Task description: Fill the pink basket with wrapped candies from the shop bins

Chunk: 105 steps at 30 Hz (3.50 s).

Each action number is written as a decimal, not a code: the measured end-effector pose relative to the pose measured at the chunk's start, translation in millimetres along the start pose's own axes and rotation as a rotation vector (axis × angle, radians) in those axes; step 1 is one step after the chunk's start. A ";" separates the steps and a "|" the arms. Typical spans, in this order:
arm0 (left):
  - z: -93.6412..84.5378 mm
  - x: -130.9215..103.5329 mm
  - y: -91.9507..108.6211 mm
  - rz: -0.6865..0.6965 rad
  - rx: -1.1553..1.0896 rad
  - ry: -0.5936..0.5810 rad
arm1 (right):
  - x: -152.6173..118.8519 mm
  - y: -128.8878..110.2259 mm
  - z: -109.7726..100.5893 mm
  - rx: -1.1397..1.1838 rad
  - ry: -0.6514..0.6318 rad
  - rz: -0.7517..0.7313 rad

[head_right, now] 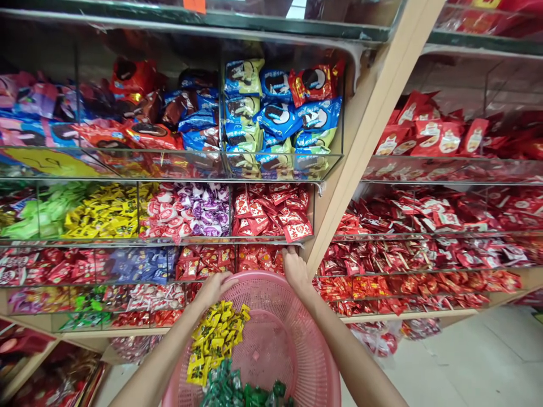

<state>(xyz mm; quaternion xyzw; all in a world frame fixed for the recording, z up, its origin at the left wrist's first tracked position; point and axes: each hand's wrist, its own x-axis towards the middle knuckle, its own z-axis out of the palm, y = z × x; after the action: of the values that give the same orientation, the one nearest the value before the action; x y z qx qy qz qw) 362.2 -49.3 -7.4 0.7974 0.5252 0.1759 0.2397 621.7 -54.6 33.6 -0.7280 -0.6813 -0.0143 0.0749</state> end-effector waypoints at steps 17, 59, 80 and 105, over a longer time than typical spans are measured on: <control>1.2 -0.7 0.2 -0.001 -0.034 0.011 | -53.7 -30.1 -25.9 1.371 -0.272 0.061; -0.8 -2.0 3.2 -0.021 0.058 0.002 | -108.0 -43.3 80.9 0.487 -0.810 -0.419; 7.4 -1.4 -5.9 -0.047 -0.053 0.040 | 9.6 -11.4 10.3 0.521 0.012 0.029; 0.2 -3.7 1.6 -0.051 0.038 0.006 | -1.7 -13.2 28.5 0.492 0.119 -0.037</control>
<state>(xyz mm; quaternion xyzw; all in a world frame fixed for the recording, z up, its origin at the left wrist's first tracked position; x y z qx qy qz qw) 362.1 -53.4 -6.8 0.7876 0.5494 0.1622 0.2273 606.1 -51.8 6.4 -0.6731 -0.6719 0.1078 0.2895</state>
